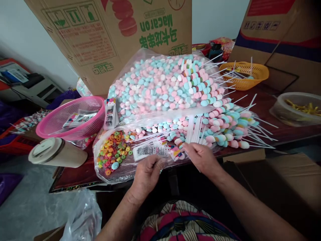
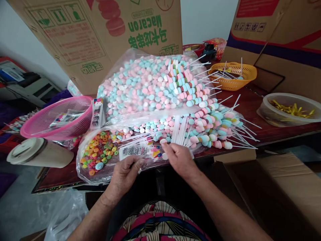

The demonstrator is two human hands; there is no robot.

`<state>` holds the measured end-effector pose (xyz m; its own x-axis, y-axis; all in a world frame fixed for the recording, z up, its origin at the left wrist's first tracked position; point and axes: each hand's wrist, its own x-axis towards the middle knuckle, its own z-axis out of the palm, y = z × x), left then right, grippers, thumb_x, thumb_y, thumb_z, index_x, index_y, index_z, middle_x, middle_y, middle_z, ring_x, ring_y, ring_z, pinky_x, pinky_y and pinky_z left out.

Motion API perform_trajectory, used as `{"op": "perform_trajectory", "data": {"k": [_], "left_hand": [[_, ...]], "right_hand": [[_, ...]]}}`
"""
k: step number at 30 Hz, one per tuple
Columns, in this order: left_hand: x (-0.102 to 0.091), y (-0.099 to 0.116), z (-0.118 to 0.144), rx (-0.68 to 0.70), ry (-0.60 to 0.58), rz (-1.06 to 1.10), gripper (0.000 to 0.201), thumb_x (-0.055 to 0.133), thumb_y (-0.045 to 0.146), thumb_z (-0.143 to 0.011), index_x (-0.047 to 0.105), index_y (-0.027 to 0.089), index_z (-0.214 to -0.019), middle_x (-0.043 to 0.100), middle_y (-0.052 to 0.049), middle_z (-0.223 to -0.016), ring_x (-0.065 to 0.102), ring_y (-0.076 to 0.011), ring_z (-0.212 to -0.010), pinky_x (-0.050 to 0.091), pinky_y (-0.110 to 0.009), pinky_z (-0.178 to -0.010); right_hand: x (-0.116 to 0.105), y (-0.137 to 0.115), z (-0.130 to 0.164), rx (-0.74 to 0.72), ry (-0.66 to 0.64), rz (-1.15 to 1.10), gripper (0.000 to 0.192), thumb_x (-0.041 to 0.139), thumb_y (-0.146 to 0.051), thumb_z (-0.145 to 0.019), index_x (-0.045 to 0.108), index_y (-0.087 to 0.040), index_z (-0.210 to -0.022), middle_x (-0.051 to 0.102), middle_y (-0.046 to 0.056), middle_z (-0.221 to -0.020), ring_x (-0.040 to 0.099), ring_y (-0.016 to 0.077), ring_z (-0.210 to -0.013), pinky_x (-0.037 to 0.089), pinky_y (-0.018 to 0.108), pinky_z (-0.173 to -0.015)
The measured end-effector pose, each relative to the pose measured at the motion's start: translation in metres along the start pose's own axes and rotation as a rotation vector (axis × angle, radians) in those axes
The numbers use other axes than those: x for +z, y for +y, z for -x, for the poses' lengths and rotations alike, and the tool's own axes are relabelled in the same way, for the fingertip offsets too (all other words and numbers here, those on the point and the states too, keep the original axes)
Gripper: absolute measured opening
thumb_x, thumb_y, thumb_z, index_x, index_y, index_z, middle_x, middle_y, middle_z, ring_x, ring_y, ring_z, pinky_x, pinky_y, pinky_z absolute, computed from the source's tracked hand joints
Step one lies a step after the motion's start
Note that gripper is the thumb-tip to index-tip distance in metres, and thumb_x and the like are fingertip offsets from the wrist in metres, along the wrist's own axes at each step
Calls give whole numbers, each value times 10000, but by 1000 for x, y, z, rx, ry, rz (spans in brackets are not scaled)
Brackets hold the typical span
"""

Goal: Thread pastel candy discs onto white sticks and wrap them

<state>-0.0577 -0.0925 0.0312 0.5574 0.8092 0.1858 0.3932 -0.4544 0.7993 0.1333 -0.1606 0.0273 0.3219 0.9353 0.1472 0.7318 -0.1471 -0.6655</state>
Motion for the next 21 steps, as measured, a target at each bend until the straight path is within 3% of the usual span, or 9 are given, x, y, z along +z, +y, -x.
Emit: {"op": "perform_trajectory", "data": {"k": [4, 6, 8, 10, 13, 16, 18, 21], "left_hand": [[-9, -24, -14, 118, 114, 4, 164, 543, 285, -842, 668, 186, -800, 676, -20, -725, 602, -134, -668, 489, -240, -638], [-12, -35, -21, 191, 142, 2, 136, 568, 267, -831, 685, 198, -836, 698, -36, -798, 626, -153, -748, 506, -265, -704], [-15, -43, -26, 219, 161, -2, 123, 580, 247, -826, 691, 209, -863, 707, -39, -832, 635, -159, -789, 510, -281, -742], [-18, -49, -30, 206, 144, 4, 124, 579, 242, -828, 693, 212, -867, 711, -33, -829, 639, -159, -788, 509, -288, -752], [-21, -50, -34, 147, 107, 27, 140, 569, 267, -835, 693, 209, -863, 713, -36, -824, 636, -166, -787, 502, -306, -763], [-21, -47, -37, 87, 85, 60, 159, 558, 289, -840, 692, 206, -859, 708, -41, -823, 623, -169, -794, 489, -314, -772], [-20, -43, -39, 56, 60, 82, 176, 556, 317, -839, 690, 203, -849, 702, -43, -813, 613, -170, -785, 484, -315, -767], [-19, -39, -41, 1, 60, 108, 216, 550, 367, -837, 685, 198, -835, 686, -39, -788, 598, -163, -748, 479, -302, -734]], "right_hand": [[-7, 13, 5, 47, -278, 517, 274, 454, -364, -875, 560, -175, -708, 607, 55, -736, 570, 186, -662, 308, 262, -521], [-6, 14, 4, 64, -411, 598, 236, 412, -280, -894, 602, -173, -806, 644, 75, -814, 607, 202, -711, 327, 268, -533], [-5, 17, 1, 108, -458, 601, 251, 366, -213, -897, 601, -177, -816, 655, 73, -832, 621, 201, -731, 348, 271, -547], [-9, 24, -3, 122, -434, 561, 241, 362, -172, -877, 574, -177, -763, 649, 67, -797, 616, 193, -720, 373, 277, -565], [-29, 39, 0, 24, -281, 371, 230, 366, -206, -881, 512, -194, -704, 606, 33, -674, 579, 160, -615, 411, 270, -563], [-55, 50, 7, -146, -65, 167, 177, 381, -281, -905, 526, -215, -829, 608, 9, -662, 572, 142, -559, 437, 247, -526], [-66, 52, 11, -262, 28, 145, 133, 412, -274, -898, 533, -233, -937, 641, 11, -718, 604, 150, -590, 459, 249, -537], [-70, 51, 12, -388, -36, 203, 162, 406, -233, -891, 561, -254, -934, 666, 22, -782, 633, 166, -661, 488, 266, -579]]}}
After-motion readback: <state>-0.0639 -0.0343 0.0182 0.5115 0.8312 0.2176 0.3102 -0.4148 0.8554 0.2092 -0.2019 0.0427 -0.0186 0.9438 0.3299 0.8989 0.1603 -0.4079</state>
